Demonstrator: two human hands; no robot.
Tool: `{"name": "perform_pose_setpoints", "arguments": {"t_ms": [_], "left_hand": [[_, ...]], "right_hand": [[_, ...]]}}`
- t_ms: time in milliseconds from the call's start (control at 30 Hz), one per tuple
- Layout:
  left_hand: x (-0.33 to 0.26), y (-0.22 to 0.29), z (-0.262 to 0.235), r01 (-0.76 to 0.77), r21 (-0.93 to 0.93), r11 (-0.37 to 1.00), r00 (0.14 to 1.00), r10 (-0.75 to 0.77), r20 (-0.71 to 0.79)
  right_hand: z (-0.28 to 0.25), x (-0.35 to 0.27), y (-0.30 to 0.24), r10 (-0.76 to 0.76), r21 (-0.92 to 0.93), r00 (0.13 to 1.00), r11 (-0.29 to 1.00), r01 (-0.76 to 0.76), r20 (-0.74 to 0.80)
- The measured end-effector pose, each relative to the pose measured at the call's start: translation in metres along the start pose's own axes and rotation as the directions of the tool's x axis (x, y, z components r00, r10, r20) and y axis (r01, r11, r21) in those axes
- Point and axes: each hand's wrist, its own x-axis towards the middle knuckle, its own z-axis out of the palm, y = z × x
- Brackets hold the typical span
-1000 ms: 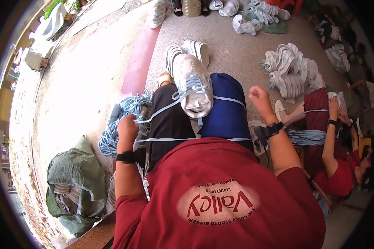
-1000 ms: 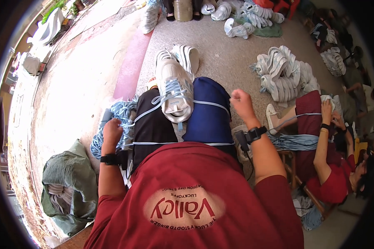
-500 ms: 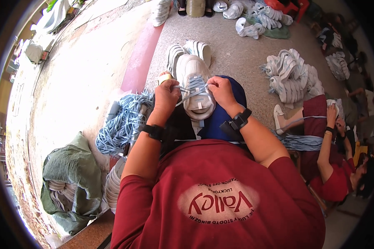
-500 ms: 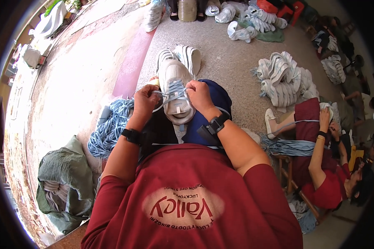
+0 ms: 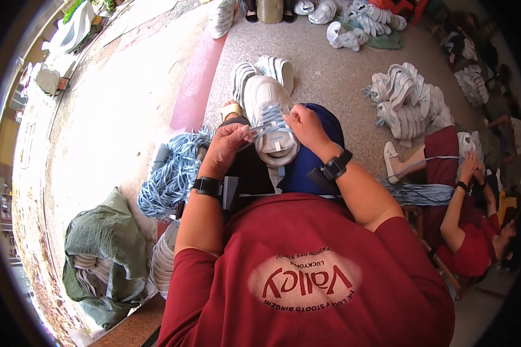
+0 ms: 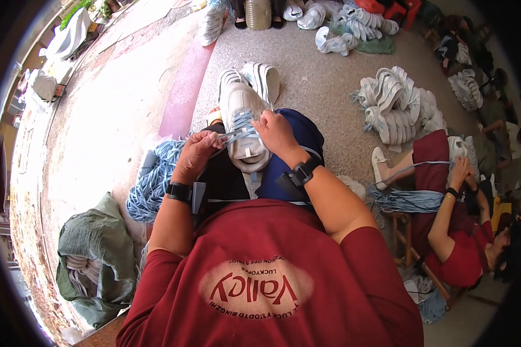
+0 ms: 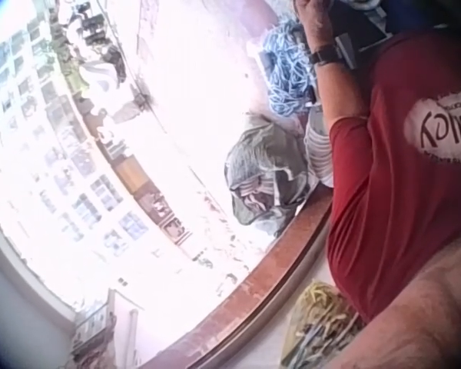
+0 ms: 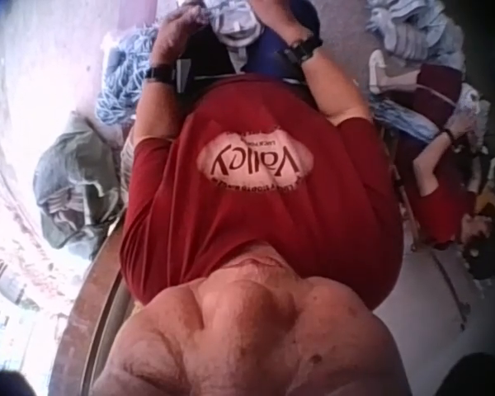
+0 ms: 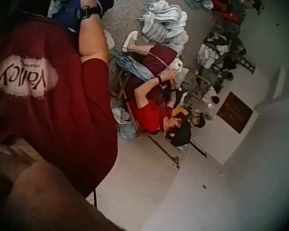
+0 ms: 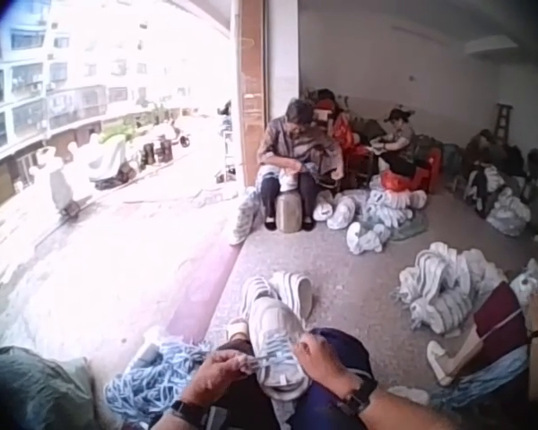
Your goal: Insert laces into a white athletic shoe and tie them.
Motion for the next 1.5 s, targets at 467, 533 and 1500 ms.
{"name": "perform_pose_setpoints", "arguments": {"t_ms": [467, 533, 1500], "left_hand": [[-0.027, 0.002, -0.009, -0.090, 0.609, 0.788, 0.897, 0.330, -0.294], [-0.043, 0.017, -0.034, -0.102, 0.562, 0.821, 0.835, 0.377, -0.400], [-0.234, -0.006, -0.272, 0.384, 0.556, 0.737, 0.776, 0.069, -0.627]], "right_hand": [[-0.067, -0.041, 0.044, 0.386, 0.606, 0.906, 0.768, -0.210, -0.176], [-0.112, -0.057, 0.065, 0.513, 0.800, 0.820, 0.588, -0.122, -0.252], [-0.214, -0.258, 0.230, 0.529, 0.005, 0.828, 0.843, -0.538, -0.187]]}}
